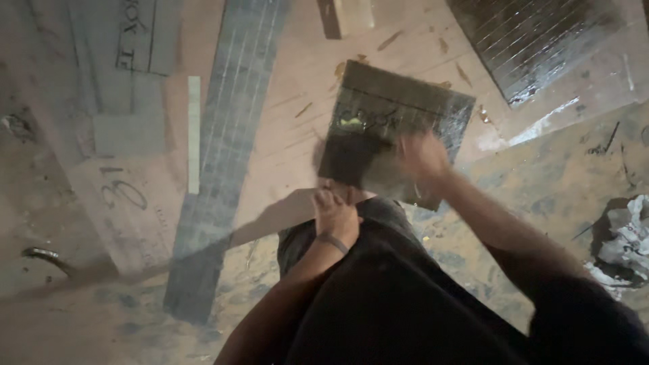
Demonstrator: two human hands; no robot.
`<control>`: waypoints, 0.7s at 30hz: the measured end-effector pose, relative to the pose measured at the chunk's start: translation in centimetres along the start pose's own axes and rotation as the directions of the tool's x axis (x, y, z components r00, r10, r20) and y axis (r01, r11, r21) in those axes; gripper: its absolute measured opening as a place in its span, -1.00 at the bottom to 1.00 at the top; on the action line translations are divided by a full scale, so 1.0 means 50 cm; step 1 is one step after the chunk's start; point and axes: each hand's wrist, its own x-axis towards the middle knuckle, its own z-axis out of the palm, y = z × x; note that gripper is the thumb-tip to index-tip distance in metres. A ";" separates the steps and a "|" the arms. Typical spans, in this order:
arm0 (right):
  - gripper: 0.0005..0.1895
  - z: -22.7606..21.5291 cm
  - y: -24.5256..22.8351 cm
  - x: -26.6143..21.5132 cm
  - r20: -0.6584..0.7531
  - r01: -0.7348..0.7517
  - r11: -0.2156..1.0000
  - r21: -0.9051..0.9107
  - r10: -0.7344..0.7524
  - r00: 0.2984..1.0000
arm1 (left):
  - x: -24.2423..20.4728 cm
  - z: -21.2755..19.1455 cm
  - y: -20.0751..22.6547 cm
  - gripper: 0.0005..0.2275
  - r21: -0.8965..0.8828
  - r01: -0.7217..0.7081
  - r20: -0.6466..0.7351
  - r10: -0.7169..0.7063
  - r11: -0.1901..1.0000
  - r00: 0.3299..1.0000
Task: The person applies adhesive from a bottle onto boards and spreads it evenly using a small handheld tool, then mounts additional boards onto the adhesive-covered surfaces.
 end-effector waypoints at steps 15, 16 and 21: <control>-0.78 -0.093 -0.243 0.123 0.067 0.008 0.947 -0.322 0.014 0.998 | -0.057 0.012 -0.141 -0.44 0.114 -0.267 -0.195 0.285 0.957 0.938; -0.78 -0.097 -0.232 0.134 -0.036 -0.028 0.970 -0.242 0.020 0.999 | -0.068 0.021 -0.144 -0.46 0.108 -0.256 -0.264 0.276 0.961 0.924; -0.76 -0.020 -0.249 0.126 -0.048 0.068 0.991 -0.116 -0.074 0.996 | -0.069 -0.001 -0.161 -0.42 0.103 -0.299 -0.196 0.314 0.949 0.929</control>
